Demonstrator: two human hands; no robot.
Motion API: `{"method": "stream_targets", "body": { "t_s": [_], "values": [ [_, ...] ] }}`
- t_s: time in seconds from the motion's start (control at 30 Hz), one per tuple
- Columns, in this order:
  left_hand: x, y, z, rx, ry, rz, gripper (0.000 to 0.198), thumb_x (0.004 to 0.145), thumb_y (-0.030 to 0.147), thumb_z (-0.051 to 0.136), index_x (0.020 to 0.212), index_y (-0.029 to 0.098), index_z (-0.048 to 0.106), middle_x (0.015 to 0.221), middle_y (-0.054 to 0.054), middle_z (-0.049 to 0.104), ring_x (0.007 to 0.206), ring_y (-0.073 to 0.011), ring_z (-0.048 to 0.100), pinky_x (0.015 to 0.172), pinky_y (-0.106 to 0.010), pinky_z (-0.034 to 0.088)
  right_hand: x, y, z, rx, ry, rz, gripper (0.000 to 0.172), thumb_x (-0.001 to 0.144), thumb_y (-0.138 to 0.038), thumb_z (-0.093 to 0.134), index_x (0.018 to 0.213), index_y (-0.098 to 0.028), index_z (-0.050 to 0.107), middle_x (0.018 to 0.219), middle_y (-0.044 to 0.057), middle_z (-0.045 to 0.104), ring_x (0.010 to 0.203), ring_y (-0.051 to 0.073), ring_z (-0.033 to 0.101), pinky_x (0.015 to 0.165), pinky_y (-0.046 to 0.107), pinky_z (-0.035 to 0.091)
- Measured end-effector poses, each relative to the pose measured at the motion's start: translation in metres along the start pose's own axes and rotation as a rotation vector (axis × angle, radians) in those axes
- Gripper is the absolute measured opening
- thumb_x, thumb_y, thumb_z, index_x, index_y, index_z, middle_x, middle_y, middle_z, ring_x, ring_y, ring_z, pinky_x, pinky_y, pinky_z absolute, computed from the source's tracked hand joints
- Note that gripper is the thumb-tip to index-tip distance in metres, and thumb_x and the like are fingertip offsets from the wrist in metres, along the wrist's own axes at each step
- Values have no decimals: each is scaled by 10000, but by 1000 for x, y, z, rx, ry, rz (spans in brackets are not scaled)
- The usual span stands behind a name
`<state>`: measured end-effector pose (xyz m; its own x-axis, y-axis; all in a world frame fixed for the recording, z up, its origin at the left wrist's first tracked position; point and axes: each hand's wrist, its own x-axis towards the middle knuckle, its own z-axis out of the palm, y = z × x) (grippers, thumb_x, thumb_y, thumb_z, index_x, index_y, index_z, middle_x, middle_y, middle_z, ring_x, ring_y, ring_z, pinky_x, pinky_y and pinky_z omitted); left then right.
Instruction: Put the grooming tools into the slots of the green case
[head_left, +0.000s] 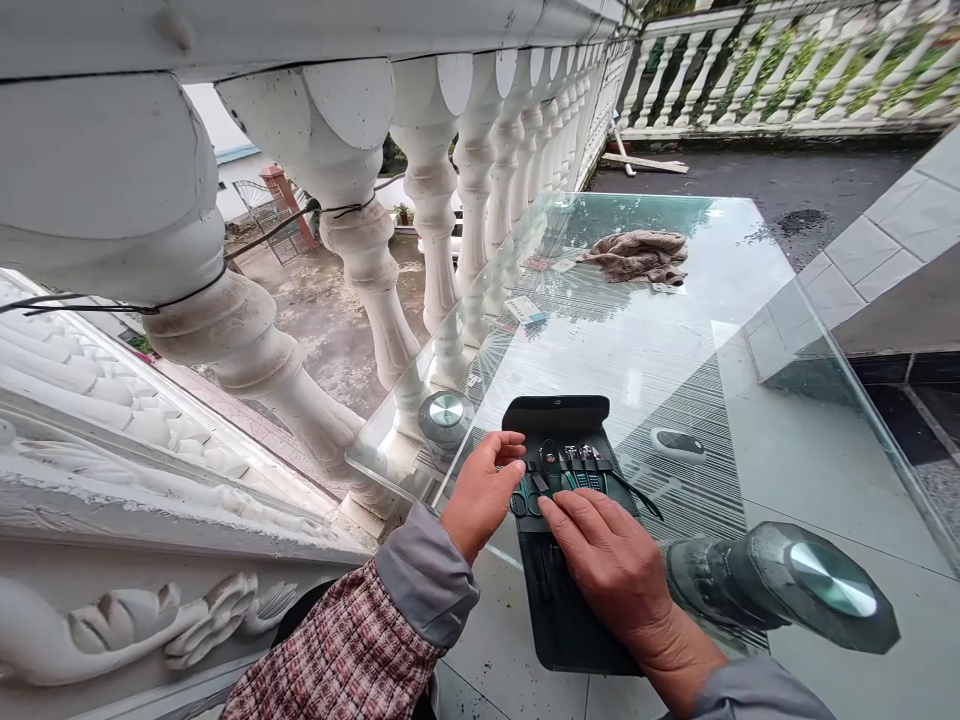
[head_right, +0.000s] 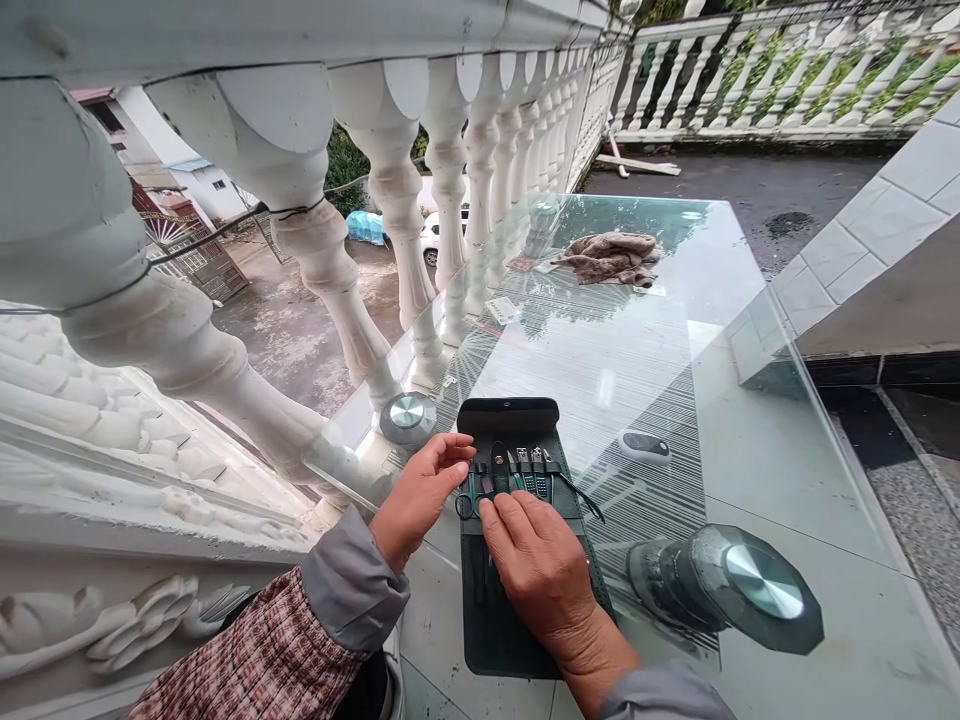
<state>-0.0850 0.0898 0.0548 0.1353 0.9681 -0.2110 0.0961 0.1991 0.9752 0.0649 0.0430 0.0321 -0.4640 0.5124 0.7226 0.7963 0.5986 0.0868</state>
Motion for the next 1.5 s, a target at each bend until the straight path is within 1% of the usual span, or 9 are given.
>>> {"method": "stream_targets", "body": {
  "t_s": [0.17, 0.27, 0.5, 0.63, 0.83, 0.97, 1.1, 1.23, 1.5],
  "values": [
    [-1, -1, 0, -16, 9, 1, 303, 768, 89, 484, 1052, 157, 562, 1062, -84, 579, 1002, -171, 536, 907, -318, 412, -3, -1, 2, 63, -72, 7, 250, 870, -75, 427, 911, -137, 665, 834, 93, 660, 851, 187, 562, 768, 333, 443],
    [0, -1, 0, -24, 15, 7, 302, 766, 83, 487, 1048, 159, 564, 1049, -82, 585, 998, -173, 539, 909, -323, 413, -2, -1, 3, 101, -123, 20, 233, 870, -83, 437, 911, -123, 663, 822, 95, 649, 834, 188, 553, 754, 331, 435],
    [0, 0, 0, -7, 12, 4, 316, 775, 72, 469, 1070, 148, 552, 1067, -94, 579, 1012, -174, 535, 913, -325, 411, 1, 1, 5, 122, -169, 70, 225, 881, -98, 434, 882, -134, 656, 794, 84, 625, 788, 181, 516, 720, 312, 401],
    [0, -1, 1, 3, 23, 12, 317, 773, 66, 462, 1064, 149, 557, 1070, -91, 580, 1003, -170, 539, 913, -326, 414, 1, 2, 7, 162, -180, 122, 182, 878, -121, 460, 888, -141, 641, 800, 72, 619, 790, 178, 505, 715, 307, 388],
    [1, -2, 1, 4, 23, 10, 315, 773, 74, 462, 1062, 152, 562, 1065, -82, 586, 1009, -166, 545, 917, -318, 416, 3, 5, 11, 283, -199, 285, 160, 861, -218, 524, 722, -177, 592, 780, 56, 589, 771, 173, 501, 677, 301, 394],
    [1, -4, 1, 3, 30, 17, 316, 766, 71, 470, 1053, 158, 569, 1060, -74, 593, 1009, -164, 547, 921, -315, 415, 4, 6, 13, 329, -195, 363, 143, 846, -218, 541, 711, -192, 583, 774, 43, 577, 757, 171, 498, 672, 304, 402],
    [0, -4, 1, 0, 32, 24, 309, 767, 75, 481, 1049, 162, 572, 1049, -72, 600, 1011, -169, 548, 919, -318, 418, 5, 6, 16, 331, -193, 418, 99, 822, -218, 565, 731, -206, 603, 784, 38, 577, 766, 177, 504, 678, 316, 410],
    [-1, -1, 1, 10, 31, 28, 297, 776, 83, 486, 1049, 161, 570, 1051, -78, 601, 1026, -175, 545, 917, -318, 417, 7, 7, 19, 320, -182, 494, 46, 774, -237, 624, 744, -208, 604, 843, 53, 575, 825, 203, 501, 715, 348, 418],
    [0, -2, 2, 10, 34, 35, 297, 766, 79, 490, 1038, 163, 575, 1035, -70, 604, 1027, -176, 545, 924, -317, 416, 9, 8, 25, 240, -162, 536, 107, 737, -284, 658, 746, -208, 583, 874, 67, 551, 895, 235, 479, 730, 375, 401]
  ]
}}
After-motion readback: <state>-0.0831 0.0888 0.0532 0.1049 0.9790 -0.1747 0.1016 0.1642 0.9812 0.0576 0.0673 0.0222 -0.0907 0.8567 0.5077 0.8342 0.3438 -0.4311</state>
